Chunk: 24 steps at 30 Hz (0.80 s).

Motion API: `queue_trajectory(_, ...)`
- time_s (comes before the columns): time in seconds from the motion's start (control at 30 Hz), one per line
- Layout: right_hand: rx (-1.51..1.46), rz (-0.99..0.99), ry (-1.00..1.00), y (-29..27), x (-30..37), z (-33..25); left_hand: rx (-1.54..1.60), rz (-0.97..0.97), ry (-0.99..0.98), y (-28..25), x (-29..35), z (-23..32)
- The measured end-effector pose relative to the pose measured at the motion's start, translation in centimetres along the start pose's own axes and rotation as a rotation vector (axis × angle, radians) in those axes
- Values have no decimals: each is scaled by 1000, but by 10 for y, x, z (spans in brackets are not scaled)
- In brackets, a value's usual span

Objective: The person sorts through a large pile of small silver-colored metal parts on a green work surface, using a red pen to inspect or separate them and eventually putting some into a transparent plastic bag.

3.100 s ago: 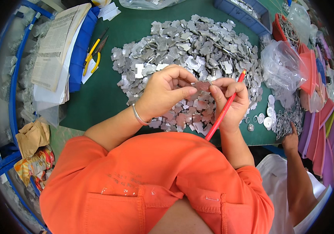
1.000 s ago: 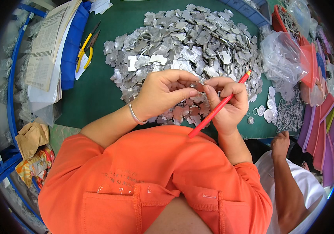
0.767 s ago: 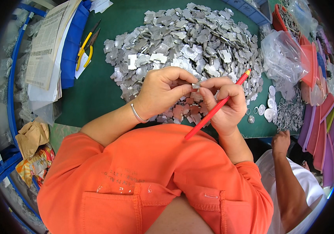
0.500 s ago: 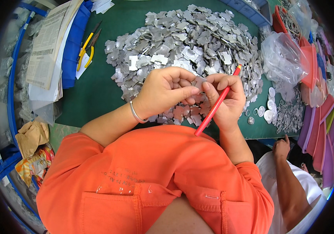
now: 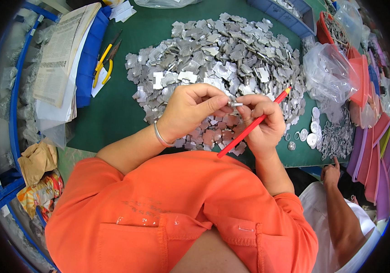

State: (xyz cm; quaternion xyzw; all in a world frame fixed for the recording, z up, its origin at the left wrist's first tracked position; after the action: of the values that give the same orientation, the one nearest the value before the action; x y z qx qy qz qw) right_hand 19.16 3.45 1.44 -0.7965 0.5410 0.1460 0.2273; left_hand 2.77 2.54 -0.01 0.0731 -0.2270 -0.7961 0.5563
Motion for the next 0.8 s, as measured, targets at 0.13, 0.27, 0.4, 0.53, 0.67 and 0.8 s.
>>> queue_trajectory(0.13, -115, 98, 68, 4, 4, 9, -157, 22, 273, -2, -3, 6)
queue_trajectory(0.27, -430, 233, 266, 8, 2, 5, -109, 35, 354, -2, -3, 7)
queue_trajectory(0.4, -217, 74, 169, 10, 7, 2, -141, 37, 427, 1, 0, 6)
queue_trajectory(0.53, 472, 123, -416, -23, -15, -14, -537, 118, 587, -10, 3, 15)
queue_trajectory(0.67, 1048, 579, -286, -138, -44, -12, -837, 233, 546, -21, -5, 31)
queue_trajectory(0.8, 928, 557, -46, -170, -49, 21, -1177, 186, 555, -19, -23, 39)
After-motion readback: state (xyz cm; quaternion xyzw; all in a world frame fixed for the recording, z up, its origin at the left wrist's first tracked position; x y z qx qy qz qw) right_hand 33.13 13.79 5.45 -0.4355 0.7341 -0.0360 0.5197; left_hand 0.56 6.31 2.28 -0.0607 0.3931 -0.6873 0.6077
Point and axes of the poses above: each hand's wrist, its own x-axis away from the middle knuckle, its own y-axis out of the palm, z = x × y, the point moved 3 cm from there along -x, towards the middle knuckle, and after that the axes turned 8 degrees about -z, right-handed, at the moved point
